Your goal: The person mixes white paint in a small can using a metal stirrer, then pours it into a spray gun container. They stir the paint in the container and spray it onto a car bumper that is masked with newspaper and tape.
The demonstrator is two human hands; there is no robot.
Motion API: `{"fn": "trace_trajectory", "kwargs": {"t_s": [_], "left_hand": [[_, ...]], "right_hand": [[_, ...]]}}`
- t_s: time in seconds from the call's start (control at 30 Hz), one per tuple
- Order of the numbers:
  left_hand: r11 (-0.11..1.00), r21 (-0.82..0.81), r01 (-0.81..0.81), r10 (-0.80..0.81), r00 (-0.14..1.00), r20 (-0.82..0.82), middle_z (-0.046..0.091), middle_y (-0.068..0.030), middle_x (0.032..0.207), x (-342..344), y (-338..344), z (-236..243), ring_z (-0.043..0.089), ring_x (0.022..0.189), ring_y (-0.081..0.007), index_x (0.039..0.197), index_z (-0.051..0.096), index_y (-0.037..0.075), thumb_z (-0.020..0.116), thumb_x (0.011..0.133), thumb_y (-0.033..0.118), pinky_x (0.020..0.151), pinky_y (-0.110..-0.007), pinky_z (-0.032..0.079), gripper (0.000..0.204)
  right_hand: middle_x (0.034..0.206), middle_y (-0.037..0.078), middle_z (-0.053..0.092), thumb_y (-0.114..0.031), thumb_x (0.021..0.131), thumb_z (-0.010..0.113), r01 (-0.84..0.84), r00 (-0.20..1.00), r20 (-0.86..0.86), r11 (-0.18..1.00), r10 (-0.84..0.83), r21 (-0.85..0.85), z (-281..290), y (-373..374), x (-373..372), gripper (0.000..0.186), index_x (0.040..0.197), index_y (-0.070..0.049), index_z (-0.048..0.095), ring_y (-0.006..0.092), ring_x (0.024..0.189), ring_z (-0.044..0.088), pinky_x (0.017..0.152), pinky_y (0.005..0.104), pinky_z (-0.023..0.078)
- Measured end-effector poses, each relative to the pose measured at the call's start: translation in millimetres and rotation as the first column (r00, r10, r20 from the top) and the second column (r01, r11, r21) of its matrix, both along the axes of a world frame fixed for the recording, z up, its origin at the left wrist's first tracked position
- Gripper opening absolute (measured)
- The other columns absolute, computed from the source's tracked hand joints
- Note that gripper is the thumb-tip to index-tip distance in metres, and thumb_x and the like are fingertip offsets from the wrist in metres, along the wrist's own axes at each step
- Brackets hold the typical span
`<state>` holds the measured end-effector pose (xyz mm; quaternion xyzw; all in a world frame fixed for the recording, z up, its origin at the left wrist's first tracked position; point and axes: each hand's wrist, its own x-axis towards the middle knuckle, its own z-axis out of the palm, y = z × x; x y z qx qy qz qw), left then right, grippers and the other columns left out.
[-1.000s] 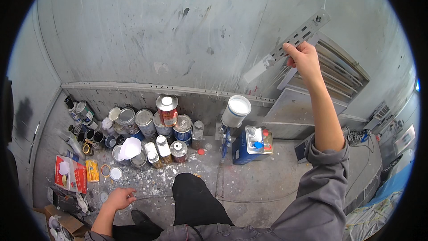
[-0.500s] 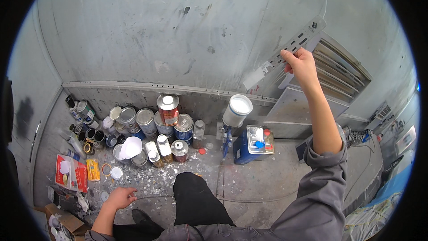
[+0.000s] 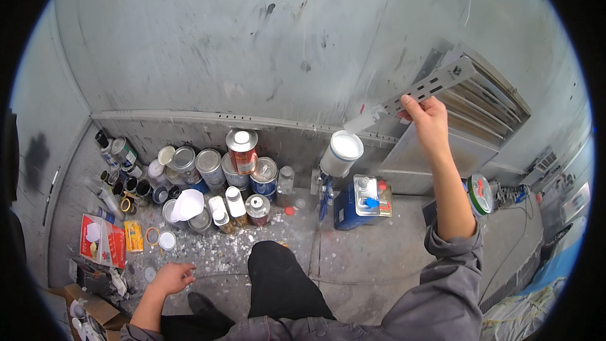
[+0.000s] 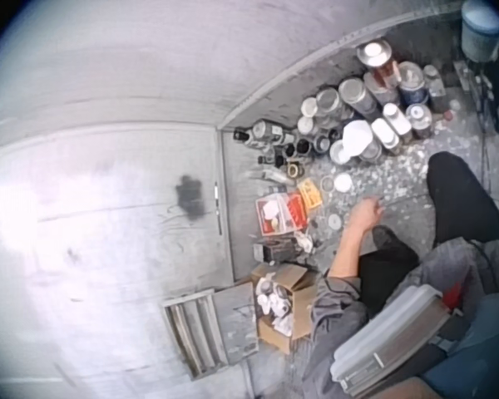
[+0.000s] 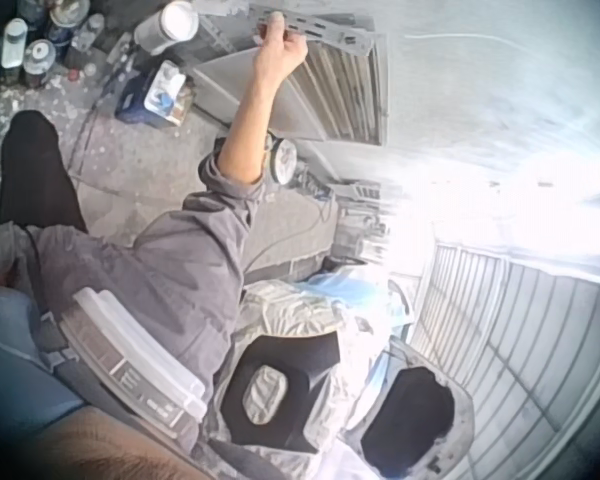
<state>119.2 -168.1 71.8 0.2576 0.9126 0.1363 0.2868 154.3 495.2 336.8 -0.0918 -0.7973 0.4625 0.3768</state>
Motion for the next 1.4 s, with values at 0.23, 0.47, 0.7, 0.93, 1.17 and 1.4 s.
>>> {"fn": "trace_trajectory", "kwargs": {"t_s": [0.23,0.47,0.7,0.93,1.17,1.4], "left_hand": [[1.0,0.004,0.019,-0.019,0.999,-0.028,0.079,-0.0088,0.104,-2.2,-3.4,-7.2,0.073,0.102,-0.0358,0.131,0.07,0.017,0.075,0.094,0.033,0.087,-0.049,0.058,0.041],[0.999,-0.043,0.017,-0.019,0.999,-0.038,0.078,-0.0082,0.107,-0.5,-2.1,-4.4,0.073,0.101,-0.0354,0.132,0.068,0.017,0.075,0.094,0.033,0.086,-0.048,0.058,0.042],[0.999,-0.036,0.019,-0.02,1.0,-0.011,0.078,-0.009,0.111,-1.1,5.1,0.2,0.072,0.107,-0.0343,0.135,0.067,0.018,0.072,0.095,0.033,0.089,-0.049,0.058,0.044],[1.0,-0.006,0.021,-0.021,1.0,-0.022,0.077,-0.0101,0.111,-1.6,4.7,-0.9,0.072,0.107,-0.0346,0.137,0.066,0.019,0.072,0.095,0.034,0.089,-0.049,0.058,0.044],[0.999,-0.041,0.034,-0.034,0.999,-0.014,0.077,-0.0109,0.113,-0.7,5.0,-3.8,0.071,0.108,-0.0363,0.136,0.066,0.019,0.072,0.095,0.036,0.088,-0.051,0.058,0.045],[0.985,-0.091,0.145,-0.134,0.984,0.119,0.078,-0.01,0.112,6.7,10.5,-14.0,0.072,0.107,-0.0356,0.13,0.071,0.017,0.073,0.095,0.037,0.09,-0.049,0.058,0.041]], "right_hand": [[0.092,0.005,0.074,-0.019,0.1,0.076,0.08,0.996,0.025,0.996,-0.082,0.045,-23.0,3.3,16.5,0.024,0.101,0.004,0.072,0.0112,0.079,0.068,0.075,0.0282,0.057],[0.093,0.005,0.075,-0.023,0.103,0.073,0.041,0.998,-0.044,0.997,-0.038,0.06,-36.5,-1.3,18.7,0.025,0.104,0.002,0.074,0.0117,0.081,0.069,0.078,0.028,0.056],[0.093,0.005,0.074,-0.025,0.102,0.074,0.086,0.994,-0.076,0.994,-0.082,0.061,-27.8,7.3,32.5,0.027,0.103,0.001,0.074,0.0117,0.081,0.069,0.078,0.0287,0.056],[0.097,0.004,0.074,-0.023,0.104,0.072,0.074,0.995,-0.076,0.996,-0.071,0.046,-33.6,3.9,36.3,0.023,0.106,0.0,0.073,0.0099,0.084,0.067,0.08,0.0274,0.056],[0.097,0.004,0.074,-0.024,0.104,0.072,0.08,0.995,-0.058,0.994,-0.076,0.07,-40.6,8.2,36.9,0.023,0.106,-0.001,0.074,0.0101,0.084,0.067,0.08,0.0272,0.056],[0.095,0.005,0.075,-0.026,0.104,0.073,0.106,0.993,-0.064,0.992,-0.102,0.071,-47.2,32.8,44.0,0.024,0.106,-0.002,0.073,0.0107,0.084,0.067,0.08,0.0274,0.054]]}}
